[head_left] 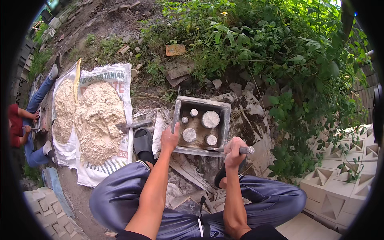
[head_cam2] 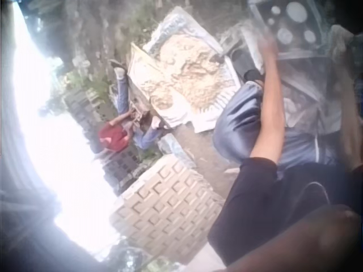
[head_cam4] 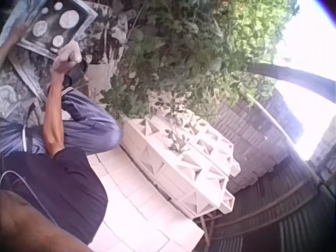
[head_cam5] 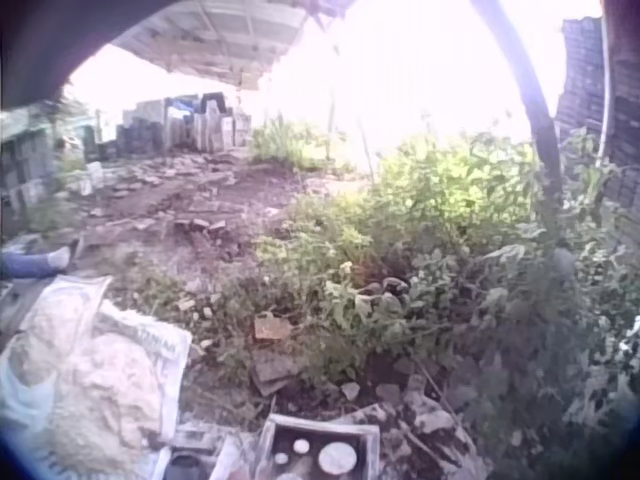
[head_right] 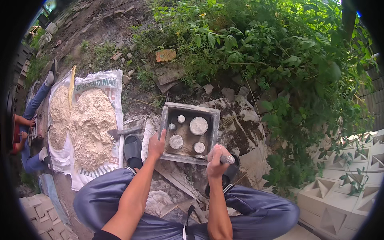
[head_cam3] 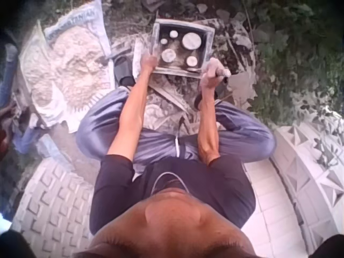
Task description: The person uses a small shovel to scoop a light-colored powder from a bag and transfer it into a square container with several circular openings. They then use a metal rod to tamp down and level the mixture inside the container.
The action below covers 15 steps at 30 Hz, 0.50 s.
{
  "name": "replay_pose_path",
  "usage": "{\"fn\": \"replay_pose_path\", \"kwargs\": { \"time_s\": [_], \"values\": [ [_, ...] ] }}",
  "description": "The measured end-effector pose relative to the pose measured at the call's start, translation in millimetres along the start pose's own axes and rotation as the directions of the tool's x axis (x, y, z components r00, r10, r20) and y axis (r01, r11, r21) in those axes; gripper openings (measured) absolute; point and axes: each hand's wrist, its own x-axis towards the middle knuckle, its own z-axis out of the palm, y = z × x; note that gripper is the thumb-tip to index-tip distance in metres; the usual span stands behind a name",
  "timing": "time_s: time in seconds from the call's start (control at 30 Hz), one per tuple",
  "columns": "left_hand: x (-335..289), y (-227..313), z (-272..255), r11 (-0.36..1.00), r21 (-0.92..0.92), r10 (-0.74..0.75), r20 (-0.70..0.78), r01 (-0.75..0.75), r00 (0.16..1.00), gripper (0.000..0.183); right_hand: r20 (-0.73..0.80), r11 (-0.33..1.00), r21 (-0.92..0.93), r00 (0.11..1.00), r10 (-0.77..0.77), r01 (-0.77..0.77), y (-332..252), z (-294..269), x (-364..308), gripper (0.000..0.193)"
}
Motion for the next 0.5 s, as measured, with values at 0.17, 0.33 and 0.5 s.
{"fn": "replay_pose_path", "kwargs": {
  "time_s": [0.17, 0.33, 0.5],
  "values": [
    [6.4, -7.2, 9.5, 0.998, -0.013, 0.053, -0.068, -0.054, 0.996, 0.064, -0.071, 0.996, 0.062, 0.996, -0.061, 0.065, -31.6, 3.6, -6.2, 0.037],
    [3.3, 5.5, 6.5, 0.998, -0.033, 0.045, -0.011, -0.045, 0.999, 0.064, 0.084, 0.991, -0.063, 0.990, -0.111, 0.116, 35.9, -13.5, -5.9, 0.037],
    [3.2, -1.4, 3.9, 0.998, -0.006, 0.058, -0.043, -0.059, 0.997, 0.063, -0.059, 0.993, 0.104, 0.997, -0.056, 0.062, -29.8, 0.7, -7.6, 0.037]
  ]
}}
